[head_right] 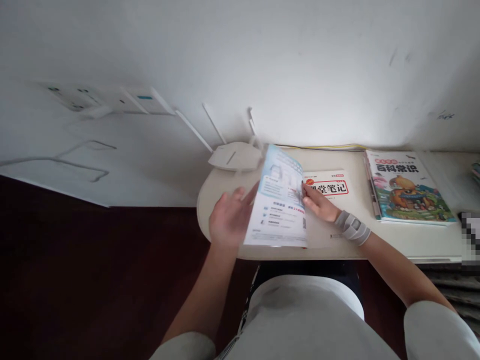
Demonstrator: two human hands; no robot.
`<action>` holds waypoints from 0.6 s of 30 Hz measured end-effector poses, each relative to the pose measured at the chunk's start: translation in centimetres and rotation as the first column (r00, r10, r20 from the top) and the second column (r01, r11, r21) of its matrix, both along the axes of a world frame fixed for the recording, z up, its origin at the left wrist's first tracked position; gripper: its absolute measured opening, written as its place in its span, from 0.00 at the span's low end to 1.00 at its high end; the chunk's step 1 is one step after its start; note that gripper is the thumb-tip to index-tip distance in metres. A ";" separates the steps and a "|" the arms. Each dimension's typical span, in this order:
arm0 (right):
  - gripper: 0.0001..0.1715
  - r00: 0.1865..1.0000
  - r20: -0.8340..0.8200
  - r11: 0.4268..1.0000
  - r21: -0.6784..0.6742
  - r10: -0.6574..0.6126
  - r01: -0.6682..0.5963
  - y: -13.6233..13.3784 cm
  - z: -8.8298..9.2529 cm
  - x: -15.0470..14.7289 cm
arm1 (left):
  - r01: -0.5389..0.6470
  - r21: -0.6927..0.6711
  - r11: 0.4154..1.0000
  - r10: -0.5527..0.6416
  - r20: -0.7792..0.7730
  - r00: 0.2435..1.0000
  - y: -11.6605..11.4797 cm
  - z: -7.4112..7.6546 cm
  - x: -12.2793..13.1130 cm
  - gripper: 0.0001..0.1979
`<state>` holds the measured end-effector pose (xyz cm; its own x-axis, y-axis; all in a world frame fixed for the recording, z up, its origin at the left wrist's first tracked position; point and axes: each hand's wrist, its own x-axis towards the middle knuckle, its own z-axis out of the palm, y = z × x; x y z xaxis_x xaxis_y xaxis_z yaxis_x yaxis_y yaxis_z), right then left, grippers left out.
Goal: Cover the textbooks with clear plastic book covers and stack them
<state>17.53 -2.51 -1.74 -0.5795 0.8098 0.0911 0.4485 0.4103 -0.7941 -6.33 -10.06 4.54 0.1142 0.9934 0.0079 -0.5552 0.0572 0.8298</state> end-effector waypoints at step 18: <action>0.32 0.804 0.178 0.804 -0.089 -0.568 0.588 -3.0 1.9 14.5 | 0.735 0.085 0.673 0.277 -0.950 -0.144 6.8 -5.4 16.5 0.44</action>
